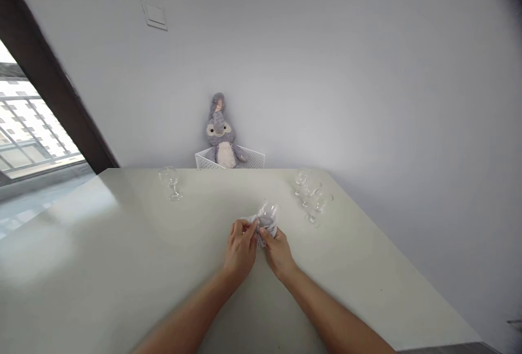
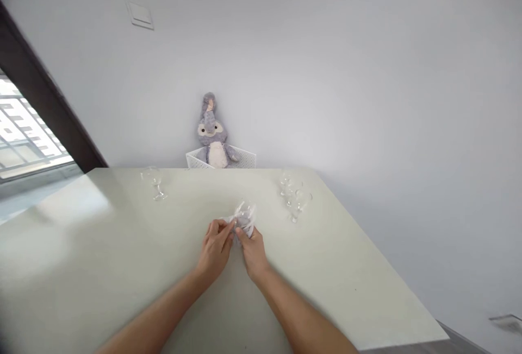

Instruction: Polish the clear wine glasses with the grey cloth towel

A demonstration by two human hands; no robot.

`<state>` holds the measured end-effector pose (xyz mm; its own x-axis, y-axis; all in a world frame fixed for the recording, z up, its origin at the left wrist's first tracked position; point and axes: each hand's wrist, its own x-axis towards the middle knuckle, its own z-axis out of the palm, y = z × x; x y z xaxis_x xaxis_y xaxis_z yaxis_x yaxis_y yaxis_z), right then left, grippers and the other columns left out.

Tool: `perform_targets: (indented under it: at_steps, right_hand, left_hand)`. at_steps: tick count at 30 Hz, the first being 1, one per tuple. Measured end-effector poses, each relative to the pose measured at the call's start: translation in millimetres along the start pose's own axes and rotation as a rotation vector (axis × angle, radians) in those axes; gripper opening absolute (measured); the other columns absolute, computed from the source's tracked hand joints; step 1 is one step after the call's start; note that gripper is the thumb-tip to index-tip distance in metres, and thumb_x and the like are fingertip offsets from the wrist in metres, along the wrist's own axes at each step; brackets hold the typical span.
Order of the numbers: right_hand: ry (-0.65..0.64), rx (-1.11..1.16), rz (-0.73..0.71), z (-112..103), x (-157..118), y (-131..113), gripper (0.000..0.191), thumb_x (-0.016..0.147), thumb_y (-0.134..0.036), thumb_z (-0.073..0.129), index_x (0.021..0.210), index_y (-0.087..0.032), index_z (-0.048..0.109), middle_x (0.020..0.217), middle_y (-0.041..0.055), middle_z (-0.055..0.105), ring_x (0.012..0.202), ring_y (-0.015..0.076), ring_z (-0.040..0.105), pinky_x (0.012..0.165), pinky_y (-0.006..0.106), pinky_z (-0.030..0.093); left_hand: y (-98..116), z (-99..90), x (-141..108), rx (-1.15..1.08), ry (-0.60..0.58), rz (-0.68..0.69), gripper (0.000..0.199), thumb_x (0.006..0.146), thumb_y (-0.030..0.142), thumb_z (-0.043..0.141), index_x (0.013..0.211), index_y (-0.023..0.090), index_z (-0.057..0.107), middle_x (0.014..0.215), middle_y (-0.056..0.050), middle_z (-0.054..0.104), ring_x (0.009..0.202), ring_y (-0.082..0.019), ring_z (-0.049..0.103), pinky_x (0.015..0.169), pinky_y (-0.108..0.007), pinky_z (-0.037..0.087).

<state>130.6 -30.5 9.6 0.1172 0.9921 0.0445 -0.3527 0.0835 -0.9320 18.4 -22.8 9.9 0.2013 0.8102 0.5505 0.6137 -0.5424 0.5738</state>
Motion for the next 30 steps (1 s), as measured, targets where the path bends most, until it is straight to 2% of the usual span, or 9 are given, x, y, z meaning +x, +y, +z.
perform_targets:
  at_steps: [3,7,9,12,16,19,24,27,30]
  right_hand:
    - [0.002,-0.205,-0.027,-3.1,-0.6,-7.4,0.034,0.072,-0.043,0.057,0.092,-0.016,0.059,0.082,0.0034,0.063,0.073,0.0165,0.055,0.067,0.027,0.041]
    - [-0.096,-0.677,-0.178,-5.8,-4.4,-13.0,0.029,0.078,-0.043,0.049,0.092,-0.019,0.058,0.078,0.0027,0.062,0.069,0.0177,0.054,0.061,0.026,0.038]
    - [-0.107,-0.989,-0.277,-6.6,-6.4,-11.7,0.025,0.082,-0.037,0.044,0.093,-0.018,0.057,0.079,0.0055,0.062,0.068,0.0193,0.054,0.061,0.028,0.037]
    - [-0.137,-1.371,-0.476,-7.3,-8.8,-8.5,0.026,0.081,-0.018,0.040,0.103,-0.016,0.054,0.095,0.0114,0.061,0.080,0.0231,0.054,0.068,0.033,0.037]
    - [-0.240,-1.487,-0.651,-9.5,-8.9,-3.8,0.051,0.074,-0.002,0.035,0.122,-0.018,0.043,0.127,0.0130,0.045,0.104,0.0247,0.048,0.078,0.038,0.036]
    - [-0.239,-1.396,-0.626,-9.7,-7.1,3.5,0.059,0.072,0.000,0.032,0.129,-0.016,0.033,0.135,0.0130,0.035,0.114,0.0241,0.041,0.082,0.038,0.037]
    - [-0.300,-1.291,-0.416,-0.6,-11.8,6.7,0.046,0.081,-0.026,0.044,0.125,-0.014,0.036,0.118,0.0145,0.051,0.098,0.0232,0.053,0.078,0.034,0.042]
    - [-0.366,-1.322,-0.405,2.4,-17.9,-3.1,0.046,0.082,-0.042,0.045,0.119,-0.015,0.045,0.113,0.0137,0.053,0.092,0.0233,0.055,0.074,0.034,0.044]
    - [-0.427,-1.241,-0.459,0.3,-22.1,-14.4,0.034,0.088,-0.040,0.032,0.107,-0.024,0.055,0.120,0.0066,0.051,0.096,0.0178,0.055,0.077,0.029,0.043]
  left_hand:
    - [-4.1,-5.4,6.5,-0.202,-0.055,-0.163,0.027,0.081,0.033,0.045,0.102,0.021,0.056,0.091,-0.006,0.054,0.082,-0.018,0.053,0.078,-0.036,0.043]
    - [-6.8,-11.3,14.8,-0.687,-0.138,-0.477,0.058,0.069,0.043,0.061,0.117,0.019,0.039,0.098,-0.009,0.060,0.083,-0.019,0.058,0.075,-0.034,0.046]
    - [-4.9,-13.8,17.1,-0.889,-0.149,-0.592,0.061,0.065,0.040,0.066,0.115,0.017,0.039,0.099,-0.011,0.062,0.089,-0.020,0.059,0.077,-0.034,0.046]
    - [-5.1,-16.3,19.5,-1.073,-0.036,-0.703,0.053,0.063,0.035,0.069,0.106,0.018,0.043,0.101,-0.011,0.061,0.089,-0.020,0.060,0.074,-0.032,0.048]
    - [-20.1,-20.9,25.1,-1.190,0.211,-0.813,0.042,0.064,0.031,0.069,0.096,0.020,0.044,0.090,-0.006,0.063,0.079,-0.017,0.063,0.069,-0.030,0.050]
    - [-30.6,-26.1,28.8,-1.285,0.336,-0.799,0.030,0.068,0.029,0.066,0.087,0.019,0.044,0.088,-0.005,0.062,0.087,-0.018,0.062,0.075,-0.031,0.050]
    - [-26.3,-28.2,28.5,-1.393,0.385,-0.727,0.028,0.071,0.028,0.064,0.087,0.020,0.043,0.092,-0.004,0.059,0.095,-0.020,0.060,0.085,-0.035,0.047]
    - [-20.3,-31.3,28.1,-1.325,0.448,-0.629,0.034,0.072,0.028,0.064,0.096,0.023,0.040,0.097,-0.004,0.057,0.097,-0.020,0.059,0.087,-0.038,0.045]
    - [-16.1,-39.7,29.6,-1.153,0.549,-0.495,0.043,0.073,0.029,0.063,0.106,0.026,0.036,0.113,-0.008,0.050,0.101,-0.020,0.057,0.089,-0.039,0.043]
